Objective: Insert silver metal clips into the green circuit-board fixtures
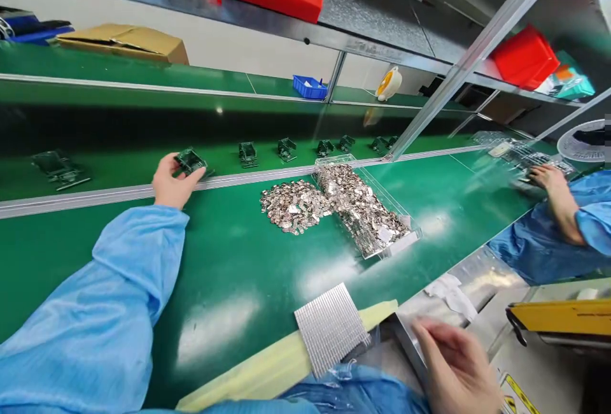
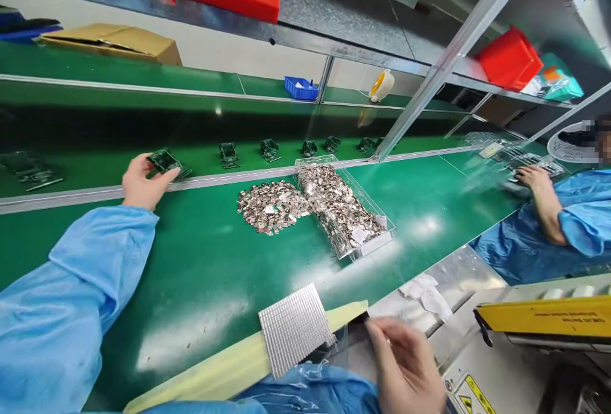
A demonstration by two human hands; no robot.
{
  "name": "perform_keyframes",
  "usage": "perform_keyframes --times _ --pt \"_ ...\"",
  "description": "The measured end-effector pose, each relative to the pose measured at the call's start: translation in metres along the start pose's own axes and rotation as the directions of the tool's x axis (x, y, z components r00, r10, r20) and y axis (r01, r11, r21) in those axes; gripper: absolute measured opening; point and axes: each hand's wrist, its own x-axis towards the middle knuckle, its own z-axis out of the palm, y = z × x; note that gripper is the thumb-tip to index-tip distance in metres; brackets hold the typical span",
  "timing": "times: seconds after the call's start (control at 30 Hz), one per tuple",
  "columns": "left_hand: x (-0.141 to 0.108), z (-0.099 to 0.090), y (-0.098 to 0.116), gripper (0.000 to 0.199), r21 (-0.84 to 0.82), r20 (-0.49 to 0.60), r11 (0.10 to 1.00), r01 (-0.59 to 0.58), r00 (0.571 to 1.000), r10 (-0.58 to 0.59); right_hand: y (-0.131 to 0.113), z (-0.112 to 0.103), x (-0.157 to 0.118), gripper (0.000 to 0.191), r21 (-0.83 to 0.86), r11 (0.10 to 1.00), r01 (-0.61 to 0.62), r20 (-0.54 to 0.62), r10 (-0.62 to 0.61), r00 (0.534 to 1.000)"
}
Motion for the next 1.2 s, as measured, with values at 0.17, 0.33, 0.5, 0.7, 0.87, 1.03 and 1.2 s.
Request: perform_keyframes --times 0.17,0.33,0.5,0.7,0.87,1.03,1.2 --pt "0.044 0.010 -0.022 0.080 0.222 0.129 0.974 0.040 0.989 -0.070 -0.016 0.122 0.054 0.039 -0.086 0.996 0.021 0.455 0.020 0.890" --pt "0.049 0.008 -0.014 0.080 0.307 0.109 0.950 -0.050 0.994 0.017 0.001 0.200 0.103 0.047 -0.382 0.886 0.263 0.536 -0.019 0.844" --pt "0.048 -0.064 -0.018 0.078 0.421 -0.255 0.907 -0.016 0.957 0.135 0.024 0.225 0.122 0.033 -0.455 0.821 0.344 0.574 -0.025 0.819" --pt "0.064 -0.118 -0.042 0.076 0.316 -0.409 0.913 0.256 0.906 -0.113 0.034 0.225 0.127 0.025 -0.485 0.803 0.346 0.589 0.008 0.808" --pt "0.063 -0.108 -0.036 0.056 0.298 -0.435 0.925 0.235 0.896 -0.087 0.032 0.225 0.120 0.025 -0.425 0.861 0.277 0.572 0.018 0.820" --pt "0.015 -0.078 -0.021 0.059 0.274 -0.384 0.953 0.132 0.923 -0.017 0.019 0.210 0.112 0.040 -0.277 0.949 0.153 0.600 0.046 0.799" --pt "-0.092 -0.048 0.007 0.050 0.202 -0.091 0.979 -0.014 0.995 0.033 -0.005 0.175 0.093 0.047 -0.141 0.989 0.043 0.667 0.063 0.742"
